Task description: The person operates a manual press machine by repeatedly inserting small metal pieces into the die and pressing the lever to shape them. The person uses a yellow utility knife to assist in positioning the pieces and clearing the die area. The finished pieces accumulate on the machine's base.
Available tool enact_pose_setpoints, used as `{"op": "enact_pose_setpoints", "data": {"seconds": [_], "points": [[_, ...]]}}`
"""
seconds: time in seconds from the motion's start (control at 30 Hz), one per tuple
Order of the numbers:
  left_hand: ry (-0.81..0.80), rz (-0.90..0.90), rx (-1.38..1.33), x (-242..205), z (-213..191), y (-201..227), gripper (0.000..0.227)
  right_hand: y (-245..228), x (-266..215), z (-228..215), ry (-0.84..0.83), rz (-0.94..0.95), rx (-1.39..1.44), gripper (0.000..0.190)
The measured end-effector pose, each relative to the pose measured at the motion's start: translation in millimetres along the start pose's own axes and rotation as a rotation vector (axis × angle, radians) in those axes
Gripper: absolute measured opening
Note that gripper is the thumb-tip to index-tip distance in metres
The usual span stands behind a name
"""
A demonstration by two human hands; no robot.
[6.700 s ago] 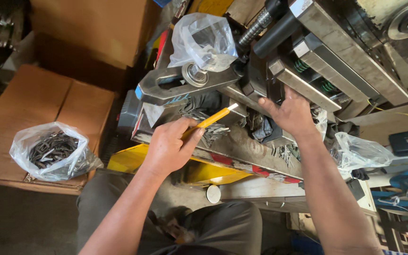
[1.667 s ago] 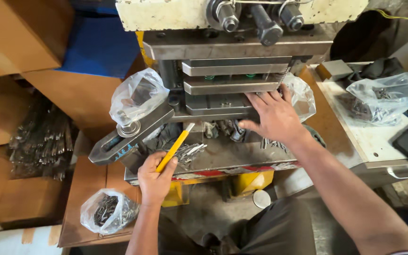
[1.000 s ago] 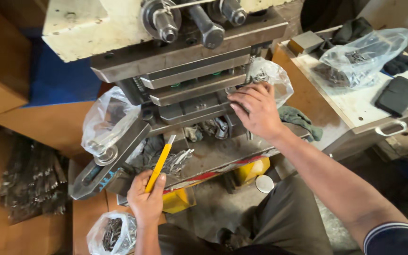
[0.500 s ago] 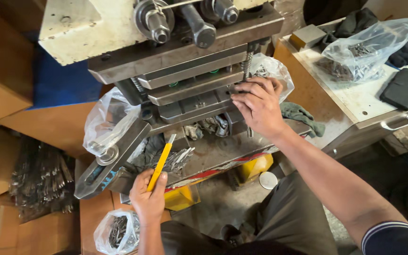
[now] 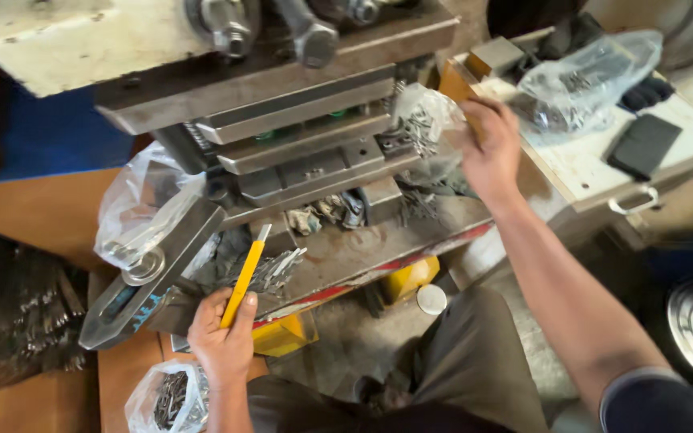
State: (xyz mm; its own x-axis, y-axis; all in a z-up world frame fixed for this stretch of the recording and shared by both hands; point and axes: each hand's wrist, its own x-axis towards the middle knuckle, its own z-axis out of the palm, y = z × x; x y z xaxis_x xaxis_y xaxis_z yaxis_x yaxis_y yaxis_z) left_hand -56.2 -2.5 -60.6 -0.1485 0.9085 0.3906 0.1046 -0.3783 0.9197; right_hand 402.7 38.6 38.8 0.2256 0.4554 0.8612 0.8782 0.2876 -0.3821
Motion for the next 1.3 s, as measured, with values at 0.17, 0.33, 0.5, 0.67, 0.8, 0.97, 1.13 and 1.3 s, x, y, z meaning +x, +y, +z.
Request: {"op": "enact_pose_setpoints", "data": {"seconds": [0.17,0.33,0.5,0.67,0.8,0.97,1.13,1.3], "points": [[0.040,-0.007,0.137,-0.1,5.3,5.3,0.024,-68.1,-36.9,-6.7,-0.160,-0.015,0.034,0.011],[-0.015,-0.063,-0.004,1.2,9.7,8.5,0.022,-144.5,-15.0,20.6,-0.361,-0.529,0.047,0.060],[-0.034,0.014,-0.008,3.9,10.5,20.5,0.025,-161.4,29.1,57.2,-0.651,-0.373,-0.204,0.089],[-0.021,0.043,0.153,5.2,9.2,32.0,0.026,-160.8,39.3,75.3,-0.717,-0.310,-0.181,0.093],[-0.018,0.033,0.145,7.3,8.8,40.0,0.024,-154.5,38.8,78.4,-0.814,-0.233,-0.243,0.092],[-0.022,0.104,0.171,7.9,8.3,43.7,0.026,-139.4,31.2,67.1,-0.549,-0.603,-0.143,0.072],[-0.034,0.091,0.199,8.0,6.2,41.0,0.027,-128.5,19.8,51.6,-0.467,-0.588,0.013,0.036],[-0.029,0.115,0.174,6.1,8.3,36.1,0.028,-117.4,10.9,41.7,-0.337,-0.551,0.065,0.015]]}}
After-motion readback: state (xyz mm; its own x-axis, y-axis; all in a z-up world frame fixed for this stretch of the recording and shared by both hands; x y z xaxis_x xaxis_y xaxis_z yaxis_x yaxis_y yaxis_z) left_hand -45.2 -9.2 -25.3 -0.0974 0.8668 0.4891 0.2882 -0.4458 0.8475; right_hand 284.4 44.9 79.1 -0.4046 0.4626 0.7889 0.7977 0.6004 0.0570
